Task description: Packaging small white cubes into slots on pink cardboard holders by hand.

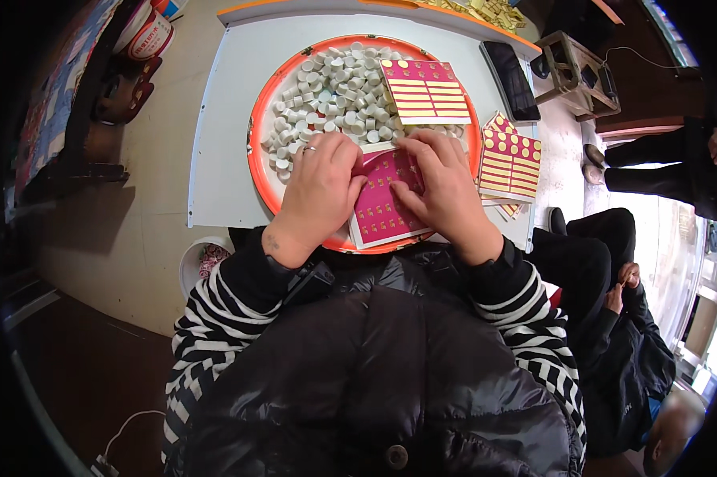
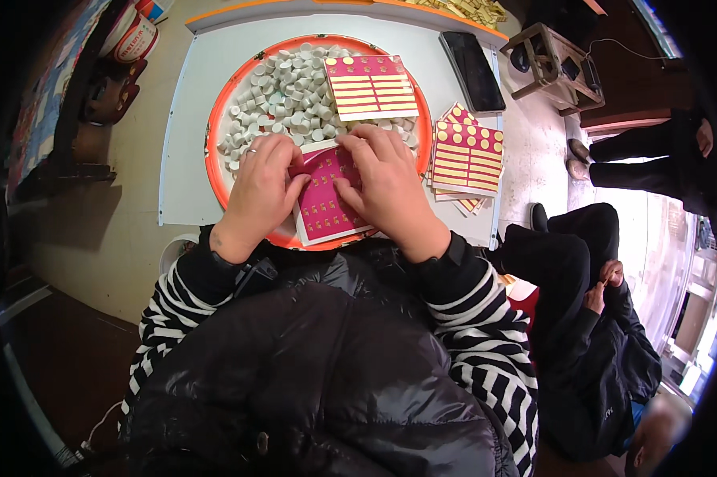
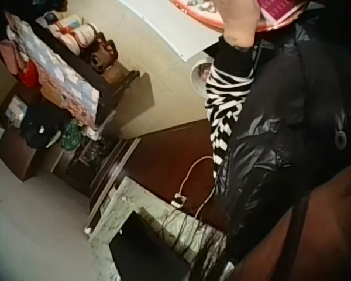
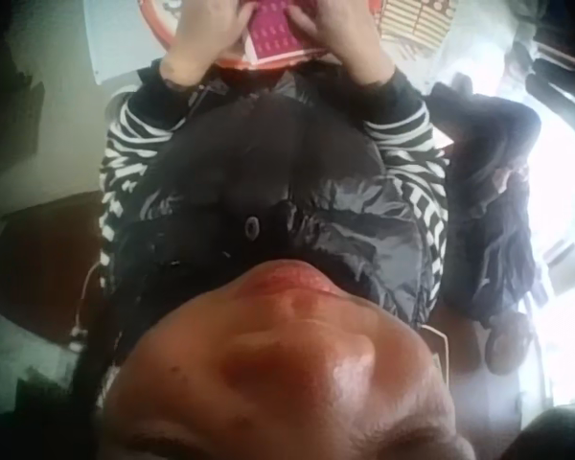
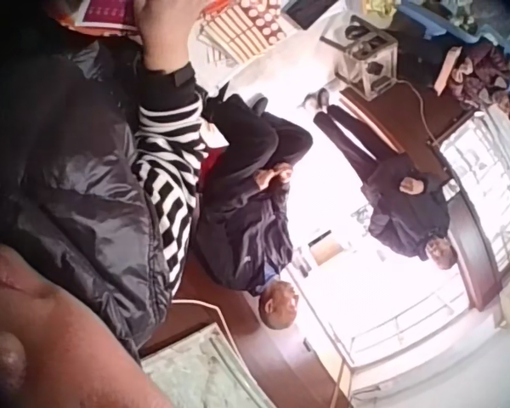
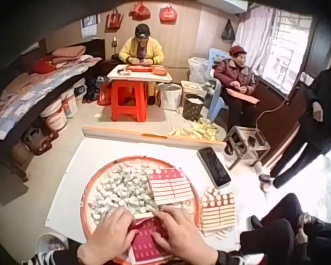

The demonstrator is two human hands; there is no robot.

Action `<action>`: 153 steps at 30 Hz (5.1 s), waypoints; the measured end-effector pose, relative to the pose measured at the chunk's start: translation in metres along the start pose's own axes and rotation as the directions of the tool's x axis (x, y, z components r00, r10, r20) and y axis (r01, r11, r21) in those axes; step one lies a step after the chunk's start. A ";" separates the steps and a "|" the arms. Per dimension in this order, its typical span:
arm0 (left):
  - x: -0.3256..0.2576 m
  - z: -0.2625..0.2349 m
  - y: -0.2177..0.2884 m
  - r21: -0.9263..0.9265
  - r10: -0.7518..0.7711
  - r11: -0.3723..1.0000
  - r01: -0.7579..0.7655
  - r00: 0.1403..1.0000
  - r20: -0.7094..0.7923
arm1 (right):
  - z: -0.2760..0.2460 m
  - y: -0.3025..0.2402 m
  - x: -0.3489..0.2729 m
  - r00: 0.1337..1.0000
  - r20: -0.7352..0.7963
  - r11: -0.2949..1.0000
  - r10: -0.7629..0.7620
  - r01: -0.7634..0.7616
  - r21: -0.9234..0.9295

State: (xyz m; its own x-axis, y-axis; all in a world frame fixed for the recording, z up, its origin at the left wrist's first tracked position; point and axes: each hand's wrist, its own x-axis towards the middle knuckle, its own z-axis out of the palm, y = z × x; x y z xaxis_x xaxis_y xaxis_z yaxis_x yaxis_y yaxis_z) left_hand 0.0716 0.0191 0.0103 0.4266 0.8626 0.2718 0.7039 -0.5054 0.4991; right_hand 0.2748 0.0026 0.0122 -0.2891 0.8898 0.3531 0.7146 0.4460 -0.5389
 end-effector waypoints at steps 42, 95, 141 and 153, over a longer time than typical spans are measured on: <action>-0.009 -0.018 0.012 -0.727 -0.232 0.643 0.242 0.966 0.116 | -0.019 -0.019 -0.009 0.937 0.159 0.789 0.311 -0.348 0.507; -0.039 -0.030 -0.043 0.280 -0.089 0.956 0.085 0.996 0.004 | 0.019 -0.021 -0.033 0.996 0.001 0.880 0.090 -0.080 0.468; -0.030 -0.026 0.012 -0.668 -0.046 0.731 -0.143 0.965 -0.257 | 0.011 -0.048 -0.010 0.745 0.565 -0.182 0.356 -0.537 0.823; -0.025 -0.029 0.008 -0.319 0.083 0.934 -0.159 0.968 -0.237 | 0.003 -0.060 -0.013 0.959 0.102 0.534 0.264 -0.233 0.813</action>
State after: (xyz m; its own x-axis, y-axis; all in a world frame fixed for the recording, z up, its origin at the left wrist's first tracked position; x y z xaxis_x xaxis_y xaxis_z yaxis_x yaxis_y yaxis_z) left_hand 0.0503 -0.0058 0.0319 0.3368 0.7980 0.4997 0.4088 -0.6021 0.6859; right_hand 0.2335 -0.0359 0.0372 -0.1538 0.9810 0.1186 -0.0692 0.1090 -0.9916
